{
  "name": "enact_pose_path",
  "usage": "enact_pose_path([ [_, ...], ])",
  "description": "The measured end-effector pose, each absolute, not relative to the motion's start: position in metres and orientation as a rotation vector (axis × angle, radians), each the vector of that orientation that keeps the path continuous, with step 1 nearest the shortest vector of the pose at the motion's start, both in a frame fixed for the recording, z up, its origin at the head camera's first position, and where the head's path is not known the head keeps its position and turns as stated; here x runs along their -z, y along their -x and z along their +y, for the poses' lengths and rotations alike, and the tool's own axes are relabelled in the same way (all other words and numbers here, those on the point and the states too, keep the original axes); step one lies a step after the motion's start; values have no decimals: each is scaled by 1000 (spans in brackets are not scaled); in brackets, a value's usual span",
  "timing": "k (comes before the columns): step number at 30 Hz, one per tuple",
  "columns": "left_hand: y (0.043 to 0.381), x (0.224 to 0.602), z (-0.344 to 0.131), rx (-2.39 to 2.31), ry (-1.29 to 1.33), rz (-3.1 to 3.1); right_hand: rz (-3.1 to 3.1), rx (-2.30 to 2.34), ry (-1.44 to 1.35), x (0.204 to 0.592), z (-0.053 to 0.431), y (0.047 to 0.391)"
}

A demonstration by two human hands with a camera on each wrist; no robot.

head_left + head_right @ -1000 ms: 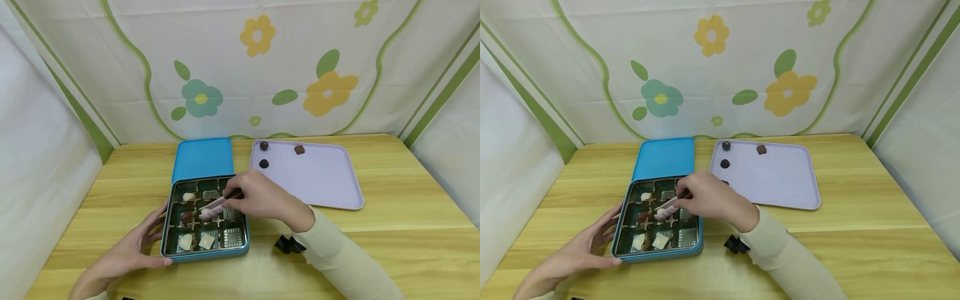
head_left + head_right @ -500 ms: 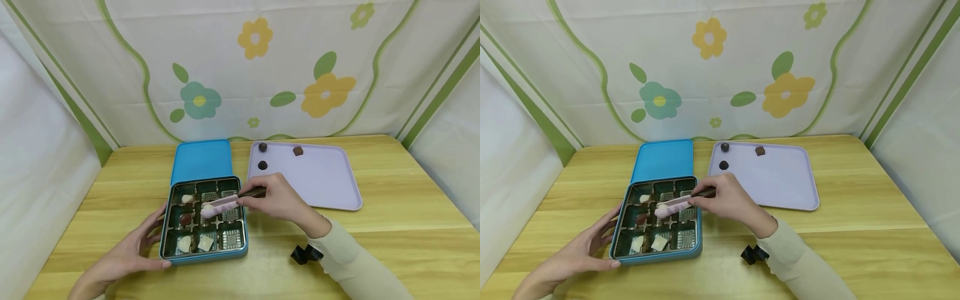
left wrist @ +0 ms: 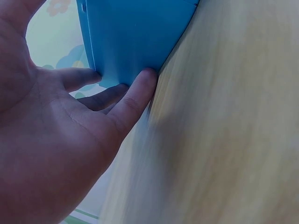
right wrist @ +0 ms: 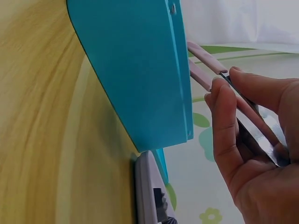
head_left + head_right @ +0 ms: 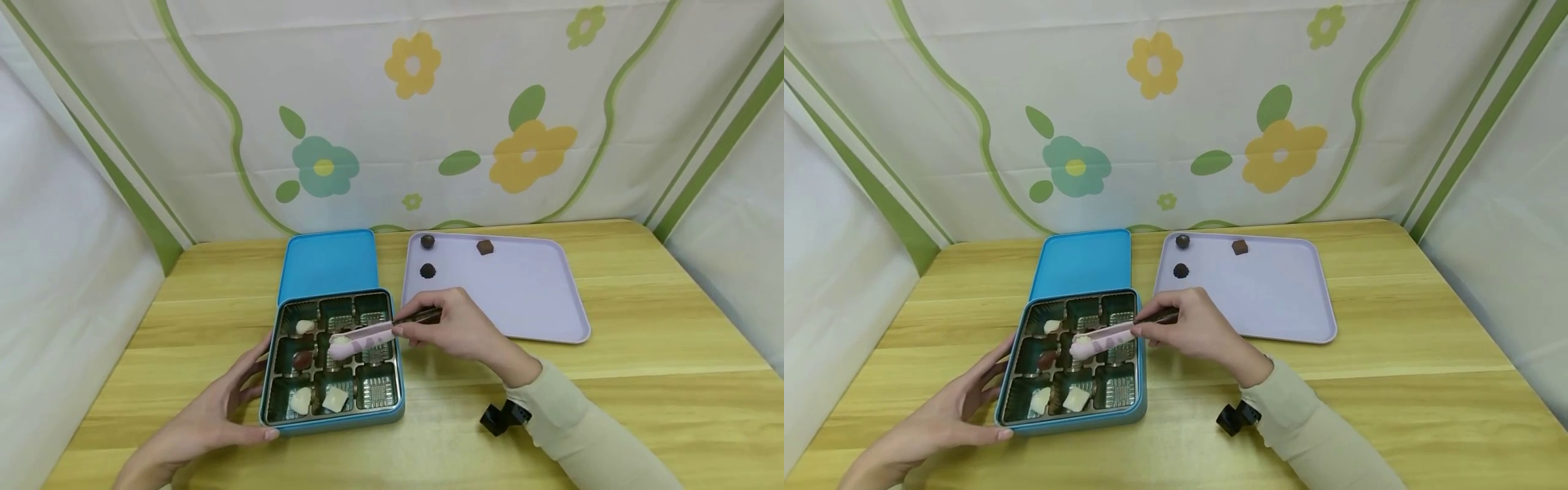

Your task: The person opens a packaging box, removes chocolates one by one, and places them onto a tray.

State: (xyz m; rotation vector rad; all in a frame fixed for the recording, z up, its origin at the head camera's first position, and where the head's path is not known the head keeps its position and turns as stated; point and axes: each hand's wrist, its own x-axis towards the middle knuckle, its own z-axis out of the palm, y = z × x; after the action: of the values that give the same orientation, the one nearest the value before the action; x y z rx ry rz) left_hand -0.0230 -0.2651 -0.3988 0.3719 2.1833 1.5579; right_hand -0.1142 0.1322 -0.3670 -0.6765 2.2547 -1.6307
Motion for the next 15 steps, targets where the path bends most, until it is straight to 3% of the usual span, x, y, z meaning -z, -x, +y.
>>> enact_pose_path([
  [15, 24, 398, -264, -1549, -336, 2167, 2200, 1729, 612, 373, 139, 117],
])
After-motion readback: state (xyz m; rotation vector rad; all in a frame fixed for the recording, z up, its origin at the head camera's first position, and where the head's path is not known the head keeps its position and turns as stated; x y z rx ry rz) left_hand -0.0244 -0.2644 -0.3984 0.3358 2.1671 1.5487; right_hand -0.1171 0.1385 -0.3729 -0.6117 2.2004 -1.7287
